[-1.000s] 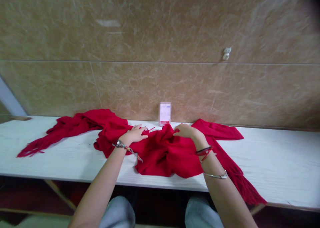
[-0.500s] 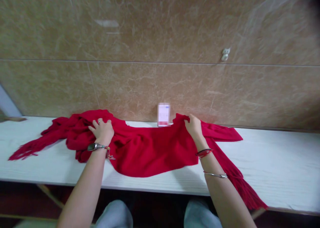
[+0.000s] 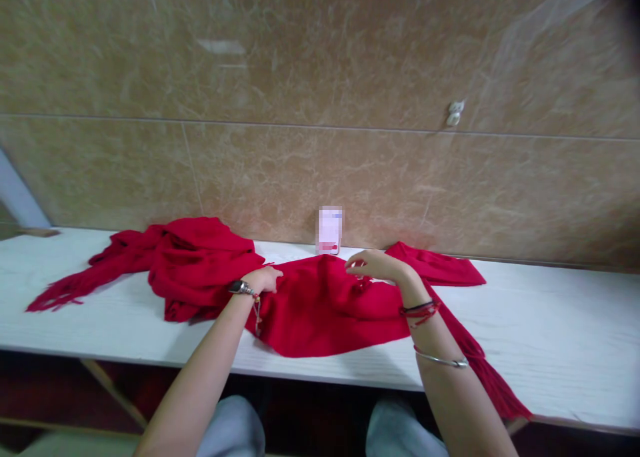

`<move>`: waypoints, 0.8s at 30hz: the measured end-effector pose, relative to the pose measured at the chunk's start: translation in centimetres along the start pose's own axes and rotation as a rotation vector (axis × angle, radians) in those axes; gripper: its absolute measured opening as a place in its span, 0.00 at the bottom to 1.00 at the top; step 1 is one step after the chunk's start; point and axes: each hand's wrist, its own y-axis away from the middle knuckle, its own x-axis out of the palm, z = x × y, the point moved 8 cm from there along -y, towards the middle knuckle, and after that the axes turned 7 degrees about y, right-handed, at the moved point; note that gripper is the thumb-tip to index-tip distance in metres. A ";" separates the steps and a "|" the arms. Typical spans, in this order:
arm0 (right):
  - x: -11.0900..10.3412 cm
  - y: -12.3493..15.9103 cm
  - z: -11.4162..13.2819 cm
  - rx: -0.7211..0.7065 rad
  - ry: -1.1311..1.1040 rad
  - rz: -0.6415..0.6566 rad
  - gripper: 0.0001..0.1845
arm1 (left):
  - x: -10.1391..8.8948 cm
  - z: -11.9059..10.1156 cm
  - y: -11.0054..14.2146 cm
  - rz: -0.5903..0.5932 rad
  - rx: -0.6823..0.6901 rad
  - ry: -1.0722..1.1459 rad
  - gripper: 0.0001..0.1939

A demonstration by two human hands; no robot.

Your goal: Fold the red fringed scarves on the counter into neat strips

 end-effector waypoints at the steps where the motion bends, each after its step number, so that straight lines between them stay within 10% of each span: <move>1: -0.7 -0.4 -0.5 0.058 0.041 -0.122 0.13 | -0.2 0.8 0.3 0.022 -0.038 -0.020 0.13; 3: -0.9 -1.3 -1.3 0.157 0.120 -0.302 0.15 | -0.7 1.8 1.1 0.066 -0.110 -0.059 0.08; 6: 2.5 -3.1 -2.0 0.211 0.182 -0.213 0.23 | -1.4 1.5 1.5 0.057 -0.113 -0.074 0.10; 12: 6.7 -4.4 -1.8 0.209 0.181 -0.057 0.14 | -2.1 -0.7 -0.1 -0.350 0.019 -0.050 0.19; 16: 3.7 -3.9 -2.3 0.240 0.163 -0.204 0.14 | -0.4 0.3 -1.1 -0.279 -0.025 0.013 0.21; 24: -7.5 3.5 -4.5 0.296 -0.096 -1.085 0.05 | -4.4 -0.5 0.6 -0.311 0.156 0.194 0.16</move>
